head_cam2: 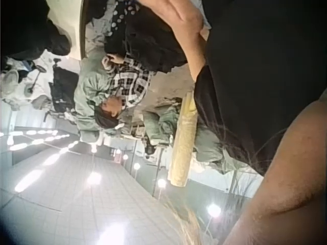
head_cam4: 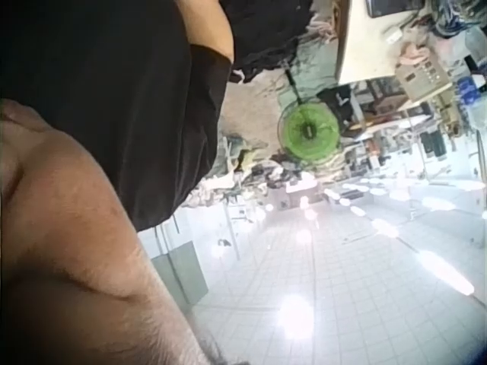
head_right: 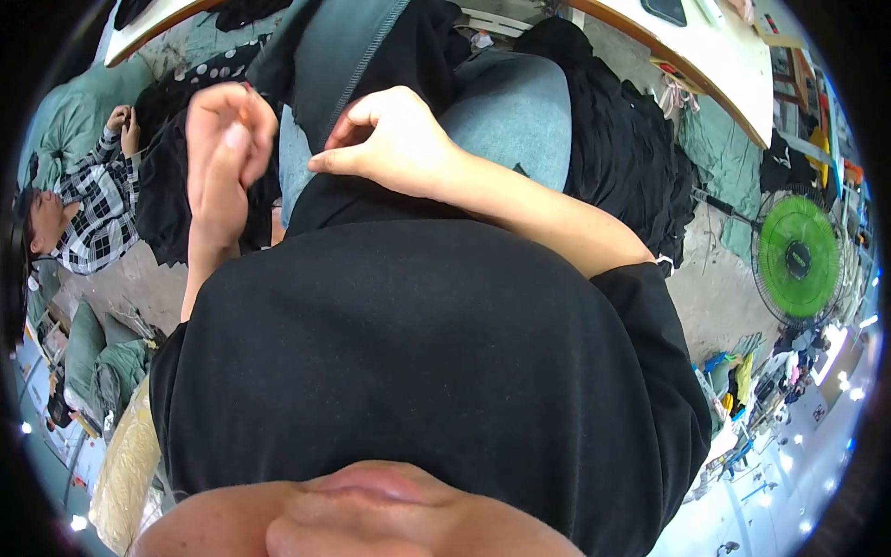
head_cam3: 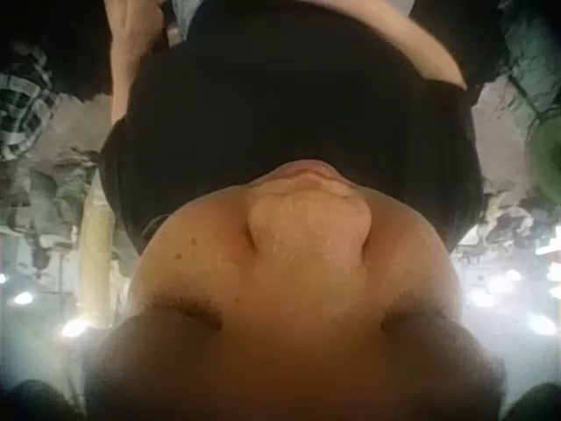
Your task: Trimming loose threads from black clothing items using a small hand tool.
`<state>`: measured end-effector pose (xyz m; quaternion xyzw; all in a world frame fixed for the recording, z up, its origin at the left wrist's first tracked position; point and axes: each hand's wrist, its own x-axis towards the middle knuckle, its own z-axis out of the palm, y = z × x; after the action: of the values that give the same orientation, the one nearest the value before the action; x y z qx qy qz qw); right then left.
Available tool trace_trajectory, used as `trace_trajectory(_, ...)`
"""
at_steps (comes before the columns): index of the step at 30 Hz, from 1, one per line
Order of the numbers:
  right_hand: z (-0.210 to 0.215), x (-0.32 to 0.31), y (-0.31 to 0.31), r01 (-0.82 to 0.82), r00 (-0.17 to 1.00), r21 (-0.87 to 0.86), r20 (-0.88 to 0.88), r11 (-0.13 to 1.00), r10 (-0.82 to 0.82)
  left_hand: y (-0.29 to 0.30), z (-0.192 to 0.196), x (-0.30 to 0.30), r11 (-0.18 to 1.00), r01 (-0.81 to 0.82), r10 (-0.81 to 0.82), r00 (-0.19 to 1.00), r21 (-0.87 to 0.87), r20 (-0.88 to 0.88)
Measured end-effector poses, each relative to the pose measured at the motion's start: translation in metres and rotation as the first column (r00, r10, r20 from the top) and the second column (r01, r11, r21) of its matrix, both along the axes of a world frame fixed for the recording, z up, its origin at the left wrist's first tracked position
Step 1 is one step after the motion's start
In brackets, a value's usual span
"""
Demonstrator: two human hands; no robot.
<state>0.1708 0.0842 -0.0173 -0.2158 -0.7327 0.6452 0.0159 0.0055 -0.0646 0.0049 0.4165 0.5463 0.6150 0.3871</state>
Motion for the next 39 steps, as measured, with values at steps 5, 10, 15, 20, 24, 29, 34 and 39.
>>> trace_trajectory(5,-0.012,0.004,-0.004,0.043,0.996,-0.079,-0.078,0.996,-0.049,-0.036,-0.011,0.011,0.951,0.048,-0.099,0.983,-0.307,-0.155)
trace_trajectory(10,-0.019,0.004,-0.006,0.043,0.995,-0.106,-0.09,0.993,-0.053,-0.053,-0.032,0.017,0.934,-0.012,-0.068,0.975,-0.358,-0.21)
trace_trajectory(15,-0.02,0.005,-0.007,0.054,0.993,-0.139,-0.094,0.989,-0.068,-0.051,-0.037,0.021,0.972,-0.016,-0.112,0.843,-0.233,-0.526)
trace_trajectory(20,-0.019,0.006,-0.008,0.047,0.993,-0.12,-0.098,0.992,-0.059,-0.049,-0.042,0.023,0.987,-0.044,-0.072,0.751,-0.158,-0.657)
trace_trajectory(24,-0.022,0.006,-0.009,0.053,0.989,-0.117,-0.134,0.992,-0.069,-0.045,-0.04,0.023,0.992,-0.033,-0.062,0.695,-0.119,-0.716)
trace_trajectory(29,-0.02,0.006,-0.008,0.043,0.989,-0.092,-0.134,0.995,-0.056,-0.046,-0.042,0.023,0.998,-0.032,-0.018,0.643,-0.05,-0.766)
trace_trajectory(34,-0.024,0.007,-0.008,0.043,0.988,-0.089,-0.143,0.995,-0.056,-0.044,-0.043,0.024,0.999,-0.034,0.0,0.642,-0.028,-0.767)
trace_trajectory(39,-0.022,0.006,-0.007,0.043,0.991,-0.081,-0.125,0.996,-0.053,-0.04,-0.043,0.027,0.999,-0.047,0.015,0.632,-0.019,-0.775)
